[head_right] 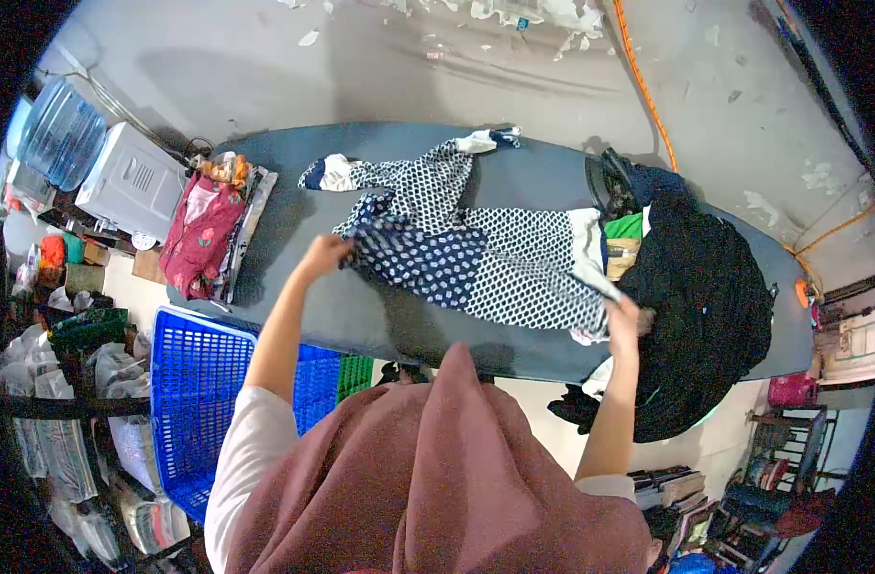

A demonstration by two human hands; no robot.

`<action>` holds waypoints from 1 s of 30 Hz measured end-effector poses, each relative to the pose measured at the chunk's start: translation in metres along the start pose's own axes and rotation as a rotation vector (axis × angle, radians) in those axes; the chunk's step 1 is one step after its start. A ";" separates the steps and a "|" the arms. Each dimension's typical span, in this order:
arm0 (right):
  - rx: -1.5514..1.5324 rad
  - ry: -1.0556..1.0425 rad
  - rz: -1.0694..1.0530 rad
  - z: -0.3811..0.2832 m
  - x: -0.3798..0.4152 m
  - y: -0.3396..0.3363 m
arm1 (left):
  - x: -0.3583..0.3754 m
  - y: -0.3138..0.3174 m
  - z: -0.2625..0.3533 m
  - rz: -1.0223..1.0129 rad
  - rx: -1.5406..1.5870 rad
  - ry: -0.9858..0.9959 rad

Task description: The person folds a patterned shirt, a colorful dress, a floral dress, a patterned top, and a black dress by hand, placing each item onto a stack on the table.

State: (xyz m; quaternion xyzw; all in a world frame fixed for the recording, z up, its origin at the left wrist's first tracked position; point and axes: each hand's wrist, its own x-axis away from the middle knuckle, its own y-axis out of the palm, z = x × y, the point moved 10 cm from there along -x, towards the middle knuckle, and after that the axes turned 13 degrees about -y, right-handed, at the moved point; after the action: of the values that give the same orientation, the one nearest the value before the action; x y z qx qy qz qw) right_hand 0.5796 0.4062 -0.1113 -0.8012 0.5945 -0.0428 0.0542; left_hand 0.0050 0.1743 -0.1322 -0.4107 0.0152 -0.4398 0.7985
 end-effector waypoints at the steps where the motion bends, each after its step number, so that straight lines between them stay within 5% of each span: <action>1: -0.002 -0.050 0.053 -0.008 -0.016 -0.010 | -0.008 -0.024 0.013 0.093 0.168 0.069; 5: 0.115 -0.336 0.181 -0.100 -0.055 -0.003 | -0.016 -0.119 0.077 0.344 0.584 0.262; 9: 0.228 -0.425 0.212 -0.141 -0.070 -0.001 | 0.043 -0.161 0.148 0.490 0.050 0.310; 13: 0.457 -0.433 0.153 -0.119 -0.054 0.001 | 0.067 -0.136 0.102 0.417 -0.385 0.140; 15: 0.557 -0.519 0.106 -0.092 -0.040 0.005 | 0.084 -0.115 0.064 0.467 -0.340 0.154; 21: 0.701 -0.307 0.033 0.027 0.004 0.000 | 0.135 -0.026 -0.054 0.528 -0.352 -0.128; 23: 0.706 -0.282 0.054 0.027 0.014 0.002 | 0.152 -0.017 -0.051 0.687 -0.313 -0.038; 24: 0.660 -0.071 0.033 0.028 0.018 0.005 | 0.160 -0.017 -0.045 0.730 -0.308 -0.069; 30: 0.805 -0.294 0.059 -0.010 0.016 0.005 | 0.176 -0.054 -0.053 0.786 -0.133 -0.117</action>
State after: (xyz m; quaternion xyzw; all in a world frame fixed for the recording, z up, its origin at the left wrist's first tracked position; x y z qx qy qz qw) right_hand 0.5780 0.3890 -0.1018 -0.6962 0.5390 -0.1552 0.4479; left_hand 0.0555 -0.0005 -0.0719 -0.4490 0.1539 -0.0748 0.8770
